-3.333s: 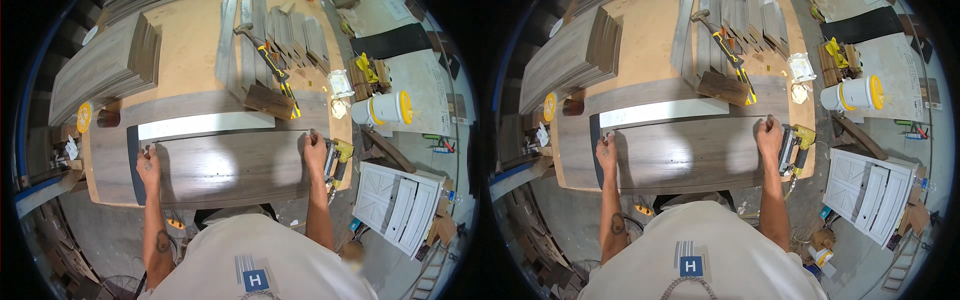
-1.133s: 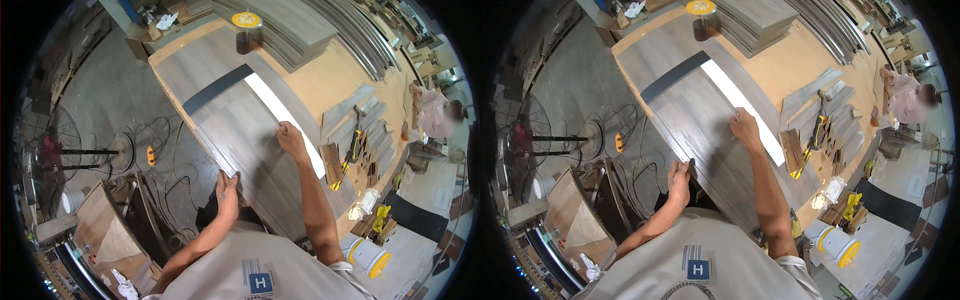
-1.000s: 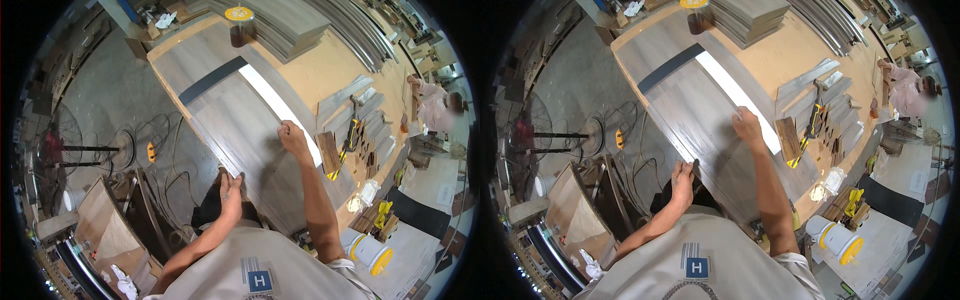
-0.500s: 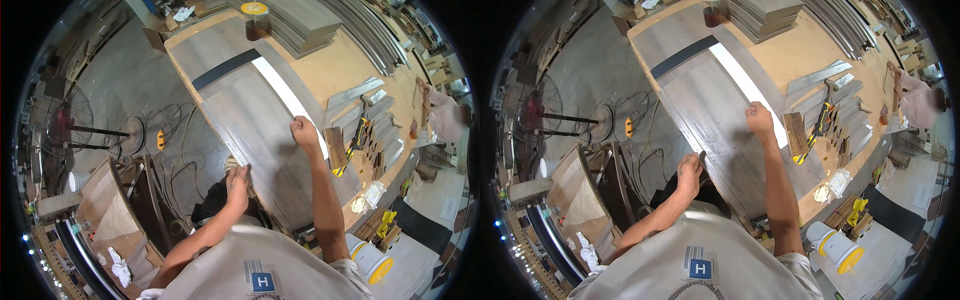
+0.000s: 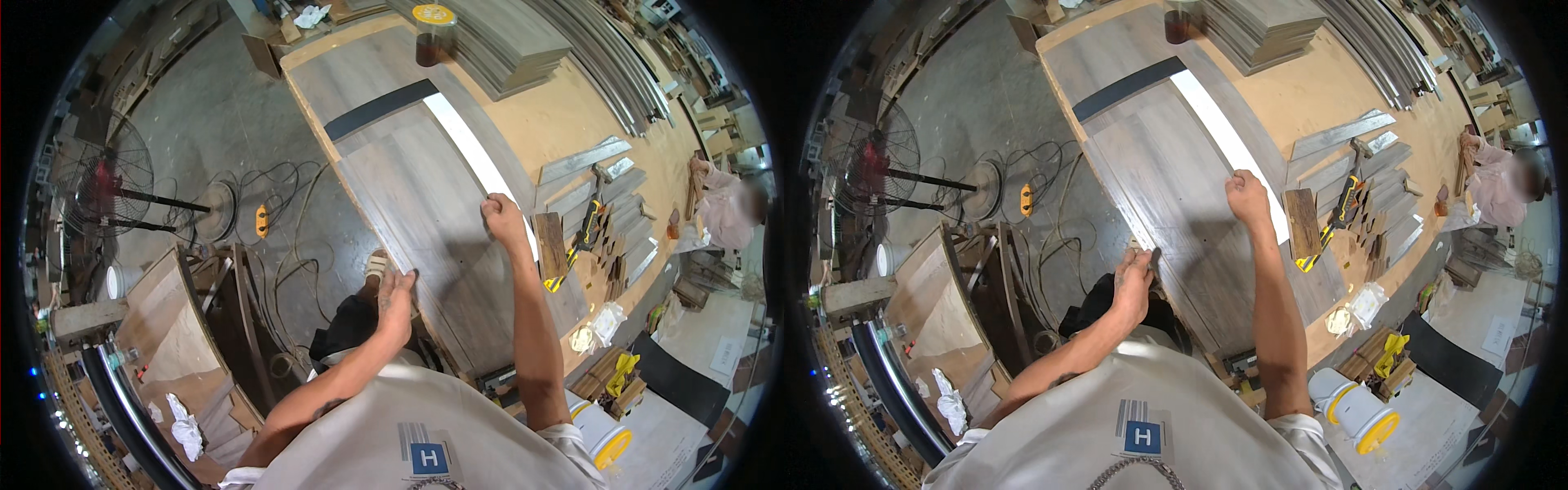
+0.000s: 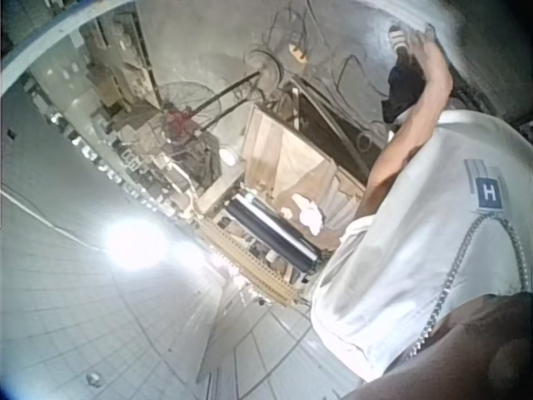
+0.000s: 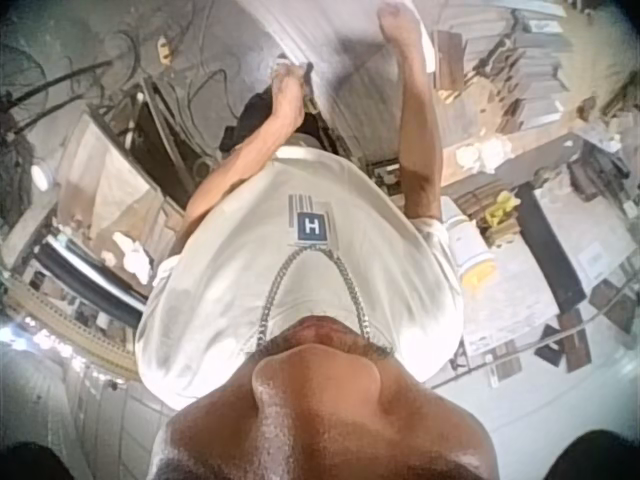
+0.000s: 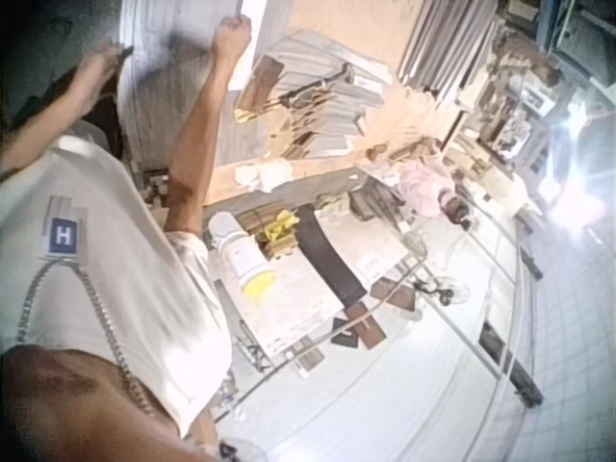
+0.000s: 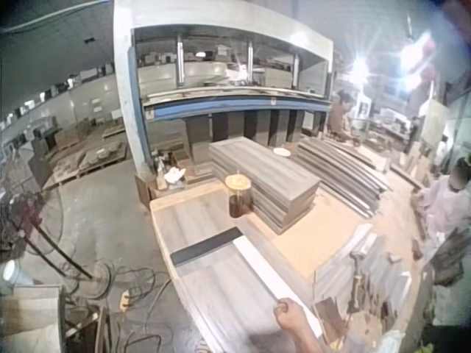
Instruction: The person aligns wooden pieces onto a board, fastens them using a nail gun and a hammer, and then carries the assembled panel across the workshop to place it onto a stack.
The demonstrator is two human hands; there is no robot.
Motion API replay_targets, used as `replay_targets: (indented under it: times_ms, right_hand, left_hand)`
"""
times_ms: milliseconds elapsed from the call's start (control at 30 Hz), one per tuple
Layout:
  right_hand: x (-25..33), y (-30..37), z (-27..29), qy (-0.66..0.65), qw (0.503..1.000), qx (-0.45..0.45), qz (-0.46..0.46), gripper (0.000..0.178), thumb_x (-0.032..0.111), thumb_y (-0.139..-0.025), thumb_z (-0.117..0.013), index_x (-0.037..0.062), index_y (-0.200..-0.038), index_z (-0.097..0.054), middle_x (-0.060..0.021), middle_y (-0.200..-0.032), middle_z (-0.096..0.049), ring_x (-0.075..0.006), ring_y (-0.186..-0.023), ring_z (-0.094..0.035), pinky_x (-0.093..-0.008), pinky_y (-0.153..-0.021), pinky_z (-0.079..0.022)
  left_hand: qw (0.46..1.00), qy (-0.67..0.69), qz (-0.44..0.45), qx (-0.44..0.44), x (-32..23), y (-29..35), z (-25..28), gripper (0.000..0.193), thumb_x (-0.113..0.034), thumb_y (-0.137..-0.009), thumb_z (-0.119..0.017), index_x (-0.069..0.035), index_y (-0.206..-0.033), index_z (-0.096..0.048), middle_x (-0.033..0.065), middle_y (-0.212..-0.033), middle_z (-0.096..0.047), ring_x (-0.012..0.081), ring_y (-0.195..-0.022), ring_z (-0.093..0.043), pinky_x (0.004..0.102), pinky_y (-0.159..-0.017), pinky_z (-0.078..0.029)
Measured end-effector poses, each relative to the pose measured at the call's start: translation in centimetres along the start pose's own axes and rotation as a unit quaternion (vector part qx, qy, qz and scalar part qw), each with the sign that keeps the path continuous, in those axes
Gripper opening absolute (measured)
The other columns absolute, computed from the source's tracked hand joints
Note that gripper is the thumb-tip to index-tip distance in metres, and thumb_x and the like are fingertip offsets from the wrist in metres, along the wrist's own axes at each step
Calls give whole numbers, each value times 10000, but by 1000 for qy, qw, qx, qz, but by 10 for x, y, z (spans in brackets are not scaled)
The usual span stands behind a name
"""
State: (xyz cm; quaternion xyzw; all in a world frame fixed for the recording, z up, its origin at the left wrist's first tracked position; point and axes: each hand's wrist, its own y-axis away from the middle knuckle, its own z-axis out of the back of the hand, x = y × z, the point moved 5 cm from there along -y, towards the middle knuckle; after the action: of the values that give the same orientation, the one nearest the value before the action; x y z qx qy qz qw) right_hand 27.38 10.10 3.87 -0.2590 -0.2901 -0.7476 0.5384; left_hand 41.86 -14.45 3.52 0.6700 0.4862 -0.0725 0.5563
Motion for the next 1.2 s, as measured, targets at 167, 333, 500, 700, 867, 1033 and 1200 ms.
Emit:
replay_targets:
  times_ms: [167,333,500,700,867,1033,1200]
  right_hand:
    - [-24,33,15,48,999,7,-19,386,272,-847,-618,-11,-1109,-624,-238,-1007,-670,-382,-973,-646,-409,-860,-497]
    - [-54,86,34,95,994,10,-60,372,268,-851,-617,14,-1122,-600,-249,-934,-656,-405,-918,-638,-443,-798,-490]
    - [-94,134,57,92,995,-21,-44,357,239,-850,-633,12,-1124,-601,-236,-948,-661,-400,-913,-636,-433,-810,-491]
    - [-108,169,81,76,995,-29,-57,342,238,-867,-628,14,-1123,-603,-236,-1010,-661,-398,-967,-629,-428,-830,-487]
    - [-111,174,87,57,996,-35,-61,332,237,-873,-617,18,-1122,-597,-237,-1013,-663,-397,-985,-628,-433,-833,-486]
    - [-104,174,88,63,994,-45,-72,313,210,-869,-608,17,-1116,-594,-234,-993,-670,-404,-962,-632,-431,-829,-492]
    - [-114,175,84,52,995,-51,-68,318,203,-866,-613,17,-1123,-596,-235,-1009,-670,-399,-965,-636,-429,-826,-496]
  left_hand:
    - [988,-96,116,44,37,19,14,591,-204,-927,-581,29,-1418,-347,139,-1369,-481,182,-1274,-425,269,-1078,-278]
    - [990,-42,133,-25,64,61,14,169,-237,-952,-543,-95,-1034,-506,-6,-1053,-526,143,-1098,-499,355,-1044,-357]
    - [980,17,166,108,84,79,21,101,-225,-965,-485,-137,-1003,-519,-5,-1028,-526,153,-1084,-507,364,-1026,-374]
    - [965,-63,131,220,102,97,23,123,-241,-971,-481,-133,-999,-533,7,-1064,-541,163,-1129,-499,373,-1027,-372]
    - [964,-48,239,106,103,105,12,308,-231,-969,-495,-29,-1201,-509,103,-1269,-508,234,-1276,-430,396,-1096,-323]
    - [964,-30,247,98,88,114,-1,650,-248,-977,-465,121,-1433,-184,258,-1534,-170,342,-1439,-177,444,-1176,-193]
    - [959,-37,259,107,90,115,-3,662,-280,-985,-454,110,-1439,-172,261,-1543,-132,349,-1446,-142,445,-1177,-185]
